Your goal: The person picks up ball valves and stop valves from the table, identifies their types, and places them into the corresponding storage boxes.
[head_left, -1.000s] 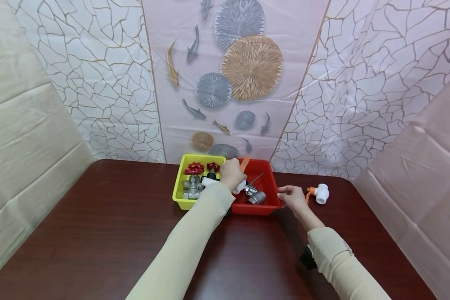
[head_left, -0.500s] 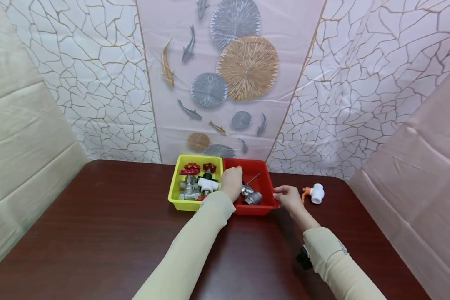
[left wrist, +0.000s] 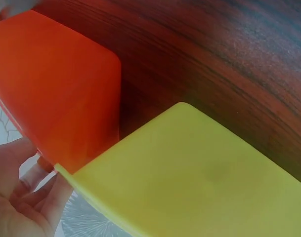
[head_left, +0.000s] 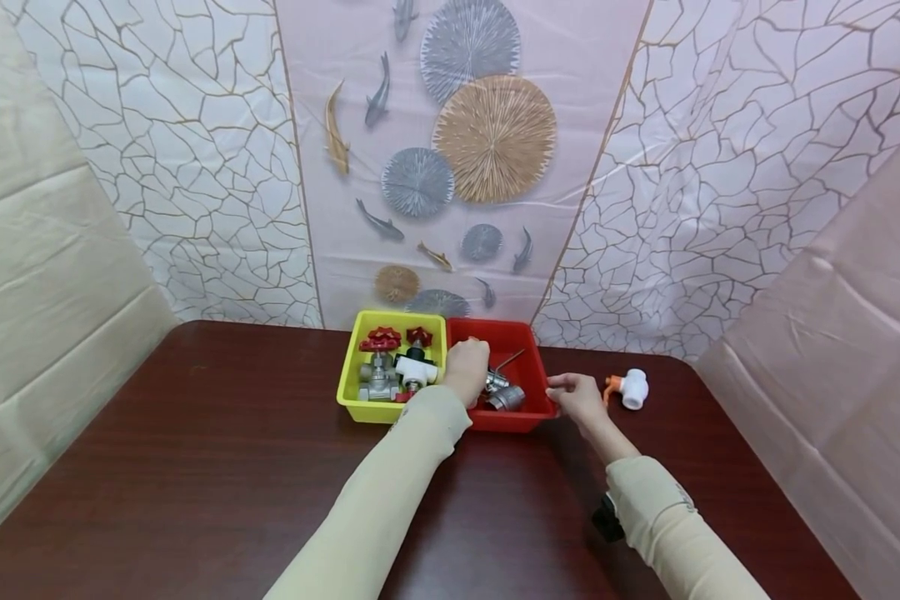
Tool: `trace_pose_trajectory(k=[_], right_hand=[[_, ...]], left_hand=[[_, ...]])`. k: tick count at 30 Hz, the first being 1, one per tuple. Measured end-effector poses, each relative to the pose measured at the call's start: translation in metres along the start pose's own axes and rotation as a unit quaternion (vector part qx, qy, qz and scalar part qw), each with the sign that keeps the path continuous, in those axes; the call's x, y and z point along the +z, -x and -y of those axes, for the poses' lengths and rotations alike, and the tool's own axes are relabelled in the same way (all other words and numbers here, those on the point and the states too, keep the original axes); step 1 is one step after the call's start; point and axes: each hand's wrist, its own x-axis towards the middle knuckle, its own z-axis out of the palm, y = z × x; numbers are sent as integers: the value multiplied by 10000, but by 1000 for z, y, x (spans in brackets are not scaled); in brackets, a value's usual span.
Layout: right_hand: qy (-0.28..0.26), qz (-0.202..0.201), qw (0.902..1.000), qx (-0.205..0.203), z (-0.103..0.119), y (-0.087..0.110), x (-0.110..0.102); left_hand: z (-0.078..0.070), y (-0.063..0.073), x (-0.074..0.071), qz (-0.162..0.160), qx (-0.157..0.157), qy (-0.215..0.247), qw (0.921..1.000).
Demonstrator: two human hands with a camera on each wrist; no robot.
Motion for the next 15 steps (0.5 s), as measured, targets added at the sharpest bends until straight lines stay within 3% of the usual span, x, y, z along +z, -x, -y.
trace_pose_trajectory(k=[9,15], right_hand=[[-94,18,10000,23,-3,0,0],[21,-104,9999,-82,-5,0,2]], left_hand=[[9,0,0,7,181,309,9994],[20,1,-3,223,42,1111,9936]])
